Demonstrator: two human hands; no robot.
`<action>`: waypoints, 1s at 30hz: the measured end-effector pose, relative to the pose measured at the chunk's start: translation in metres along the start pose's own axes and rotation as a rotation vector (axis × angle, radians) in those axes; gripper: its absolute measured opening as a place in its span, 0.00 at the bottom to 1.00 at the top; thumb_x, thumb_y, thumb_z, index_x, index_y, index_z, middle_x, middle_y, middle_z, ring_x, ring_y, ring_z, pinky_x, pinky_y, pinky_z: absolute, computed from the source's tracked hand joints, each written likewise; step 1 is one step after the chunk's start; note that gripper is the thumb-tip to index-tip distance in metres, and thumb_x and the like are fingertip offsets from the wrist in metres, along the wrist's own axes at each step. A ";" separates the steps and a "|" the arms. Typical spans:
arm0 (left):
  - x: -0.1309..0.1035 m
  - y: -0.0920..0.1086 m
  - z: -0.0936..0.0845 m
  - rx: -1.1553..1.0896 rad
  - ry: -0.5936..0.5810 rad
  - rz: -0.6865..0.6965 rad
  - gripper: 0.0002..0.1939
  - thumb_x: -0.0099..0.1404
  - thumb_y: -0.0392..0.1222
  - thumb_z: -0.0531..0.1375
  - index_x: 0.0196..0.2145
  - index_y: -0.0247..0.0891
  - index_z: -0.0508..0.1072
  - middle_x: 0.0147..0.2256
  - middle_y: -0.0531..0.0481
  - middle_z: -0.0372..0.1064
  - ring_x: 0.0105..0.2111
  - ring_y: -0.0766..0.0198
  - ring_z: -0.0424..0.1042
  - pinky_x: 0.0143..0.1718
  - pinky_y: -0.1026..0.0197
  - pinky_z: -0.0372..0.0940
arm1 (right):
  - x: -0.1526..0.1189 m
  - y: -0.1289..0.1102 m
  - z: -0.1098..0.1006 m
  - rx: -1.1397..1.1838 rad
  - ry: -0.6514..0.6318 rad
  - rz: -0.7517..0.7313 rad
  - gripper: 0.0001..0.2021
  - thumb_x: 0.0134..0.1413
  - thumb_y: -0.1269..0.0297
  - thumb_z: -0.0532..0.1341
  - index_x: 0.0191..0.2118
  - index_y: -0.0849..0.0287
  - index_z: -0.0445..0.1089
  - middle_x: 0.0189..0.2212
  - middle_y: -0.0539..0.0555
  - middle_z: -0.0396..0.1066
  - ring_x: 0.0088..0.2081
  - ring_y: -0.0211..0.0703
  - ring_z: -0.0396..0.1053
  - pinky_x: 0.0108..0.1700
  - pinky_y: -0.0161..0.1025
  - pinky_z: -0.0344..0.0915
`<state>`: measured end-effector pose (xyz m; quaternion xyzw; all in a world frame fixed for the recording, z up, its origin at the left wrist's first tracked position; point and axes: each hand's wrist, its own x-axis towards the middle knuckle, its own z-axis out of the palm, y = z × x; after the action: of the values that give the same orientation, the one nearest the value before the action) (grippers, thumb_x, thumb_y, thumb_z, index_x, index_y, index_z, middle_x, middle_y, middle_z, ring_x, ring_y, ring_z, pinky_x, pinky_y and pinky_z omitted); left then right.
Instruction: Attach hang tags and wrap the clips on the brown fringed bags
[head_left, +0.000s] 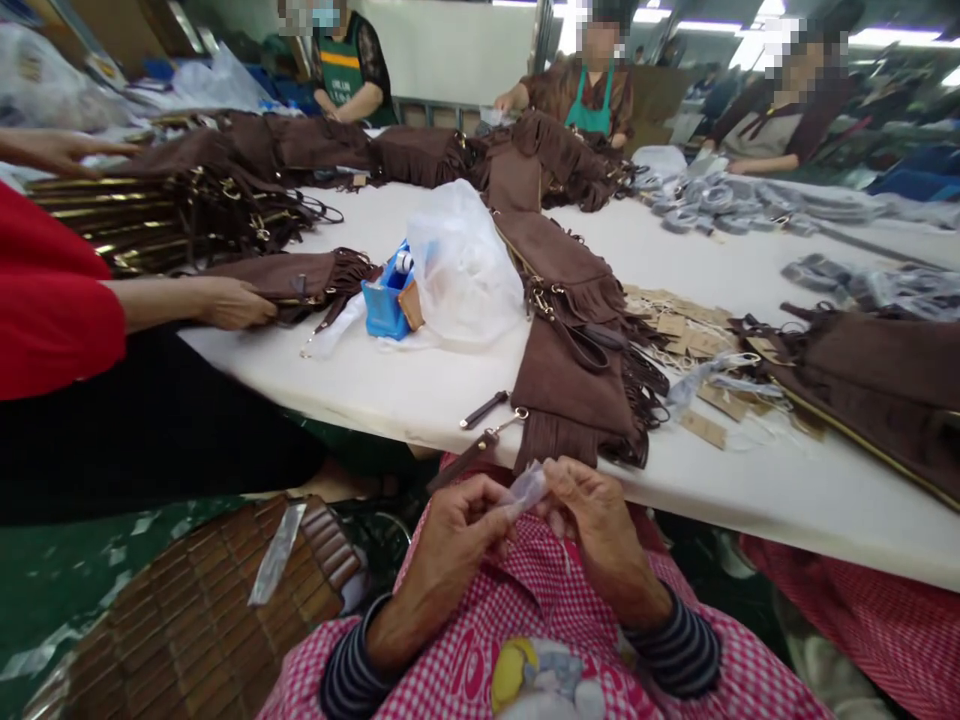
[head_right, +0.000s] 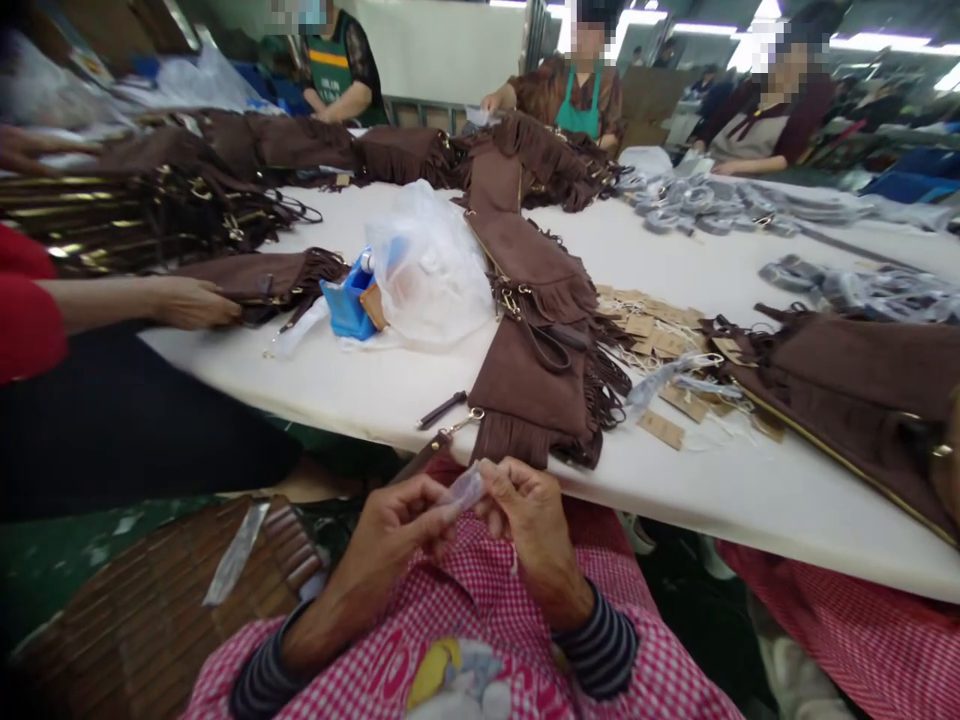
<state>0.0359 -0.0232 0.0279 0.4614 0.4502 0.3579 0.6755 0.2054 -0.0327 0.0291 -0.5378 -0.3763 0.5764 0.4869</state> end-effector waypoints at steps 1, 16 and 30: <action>0.001 -0.001 0.000 -0.022 0.009 0.000 0.12 0.61 0.46 0.66 0.29 0.34 0.73 0.22 0.54 0.69 0.20 0.70 0.64 0.22 0.68 0.58 | 0.000 0.000 -0.001 0.024 -0.038 0.000 0.21 0.60 0.46 0.61 0.28 0.60 0.69 0.19 0.48 0.66 0.18 0.31 0.54 0.21 0.31 0.47; -0.014 -0.029 -0.013 -0.196 -0.142 -0.097 0.16 0.63 0.51 0.65 0.33 0.33 0.72 0.25 0.55 0.64 0.22 0.73 0.59 0.24 0.69 0.52 | -0.007 0.003 0.008 -0.209 -0.198 -0.035 0.11 0.56 0.57 0.66 0.29 0.59 0.79 0.27 0.52 0.70 0.32 0.41 0.64 0.35 0.36 0.60; -0.016 -0.013 -0.034 0.379 0.282 0.155 0.12 0.65 0.50 0.62 0.30 0.39 0.73 0.23 0.56 0.69 0.23 0.68 0.64 0.27 0.65 0.57 | 0.015 -0.003 0.037 -0.166 -0.068 0.009 0.14 0.53 0.52 0.67 0.32 0.60 0.78 0.16 0.48 0.64 0.19 0.34 0.55 0.21 0.33 0.48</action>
<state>-0.0007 -0.0317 0.0140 0.5583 0.5625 0.3787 0.4780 0.1705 -0.0147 0.0332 -0.5579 -0.4366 0.5634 0.4251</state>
